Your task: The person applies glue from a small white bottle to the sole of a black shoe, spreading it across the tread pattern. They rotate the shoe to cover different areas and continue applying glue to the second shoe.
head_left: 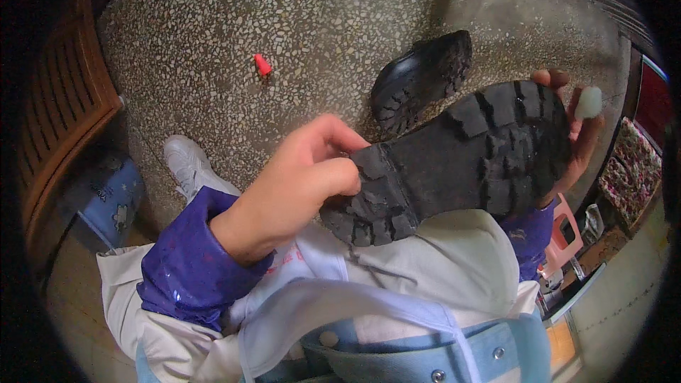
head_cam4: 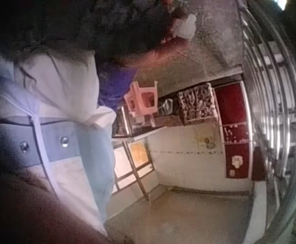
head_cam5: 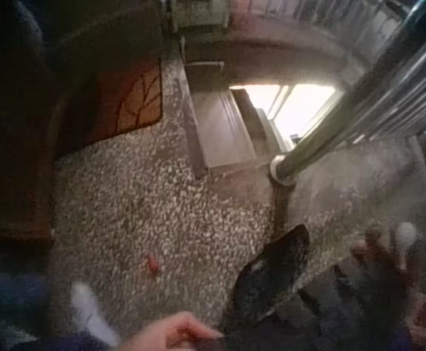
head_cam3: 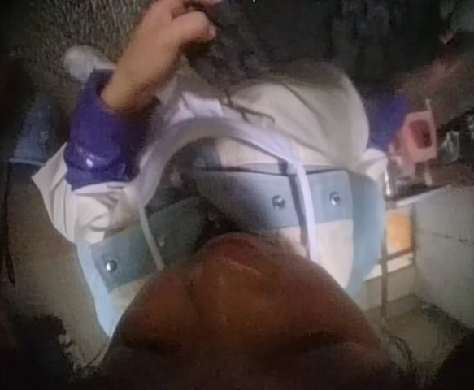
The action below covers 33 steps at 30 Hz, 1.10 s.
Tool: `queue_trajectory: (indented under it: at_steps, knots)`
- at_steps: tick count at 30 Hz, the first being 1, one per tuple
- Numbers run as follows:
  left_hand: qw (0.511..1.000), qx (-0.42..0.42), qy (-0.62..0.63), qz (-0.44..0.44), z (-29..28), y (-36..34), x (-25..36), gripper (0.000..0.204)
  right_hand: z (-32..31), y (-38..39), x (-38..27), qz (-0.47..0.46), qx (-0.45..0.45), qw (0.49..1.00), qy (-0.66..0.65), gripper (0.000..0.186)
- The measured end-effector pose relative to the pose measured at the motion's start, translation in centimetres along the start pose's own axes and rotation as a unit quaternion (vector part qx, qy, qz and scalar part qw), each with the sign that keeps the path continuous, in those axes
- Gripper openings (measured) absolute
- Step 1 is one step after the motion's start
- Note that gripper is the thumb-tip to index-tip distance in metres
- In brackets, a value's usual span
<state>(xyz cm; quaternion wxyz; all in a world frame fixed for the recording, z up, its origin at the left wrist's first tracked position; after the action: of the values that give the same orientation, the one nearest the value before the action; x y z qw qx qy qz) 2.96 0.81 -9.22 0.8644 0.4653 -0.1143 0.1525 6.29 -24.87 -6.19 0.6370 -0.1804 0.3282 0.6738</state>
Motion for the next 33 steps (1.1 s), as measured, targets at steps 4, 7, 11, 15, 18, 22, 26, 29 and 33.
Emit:
queue_trajectory:
  at_steps: [4,7,11,15,18,22,26,29,33]
  knots:
    - [1.000,-0.007,0.001,-0.022,0.0,0.1,-0.7,0.026,-1.4,-0.2,0.5,0.023,0.046,0.999,0.002,0.041]
    - [1.000,-0.020,-0.014,-0.014,0.0,0.2,-0.7,0.018,-2.8,-0.4,0.8,0.099,0.102,0.990,0.002,0.041]
    - [0.986,-0.086,-0.141,-0.014,-0.8,-0.3,1.3,0.015,-3.8,-0.3,1.4,0.142,0.110,0.984,-0.020,0.040]
    - [0.988,-0.085,-0.131,-0.014,-0.3,0.0,1.2,0.019,-3.3,-0.2,1.3,0.133,0.100,0.986,-0.027,0.041]
    - [0.985,-0.082,-0.150,-0.027,-0.3,0.0,1.1,0.023,-2.4,0.0,0.9,0.085,0.099,0.991,-0.035,0.042]
    - [0.984,-0.067,-0.161,-0.034,-0.4,0.0,0.9,0.026,-1.8,0.1,0.1,0.077,0.069,0.995,0.007,0.043]
    - [0.981,-0.060,-0.182,-0.023,-0.5,-0.1,0.7,0.026,-0.6,0.3,-0.3,0.049,0.079,0.995,0.030,0.043]
    - [0.985,-0.063,-0.158,-0.017,-0.4,-0.2,0.6,0.026,-0.6,0.4,-0.3,0.025,0.096,0.994,0.042,0.043]
    - [0.989,-0.059,-0.131,-0.026,-0.4,-0.2,0.5,0.026,-0.3,0.4,-0.3,0.034,0.080,0.995,0.043,0.042]
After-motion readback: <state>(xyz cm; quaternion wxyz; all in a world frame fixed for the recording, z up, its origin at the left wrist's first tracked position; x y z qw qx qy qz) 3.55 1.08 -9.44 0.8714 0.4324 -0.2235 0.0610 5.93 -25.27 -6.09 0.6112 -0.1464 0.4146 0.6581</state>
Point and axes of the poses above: each hand's wrist, its own y-axis away from the middle knuckle, its own z-axis out of the palm, x = y × z, the point moved 4 cm from there along -y, towards the middle knuckle, and after that the axes turned 1 degree about -z, right-handed, at the moved point
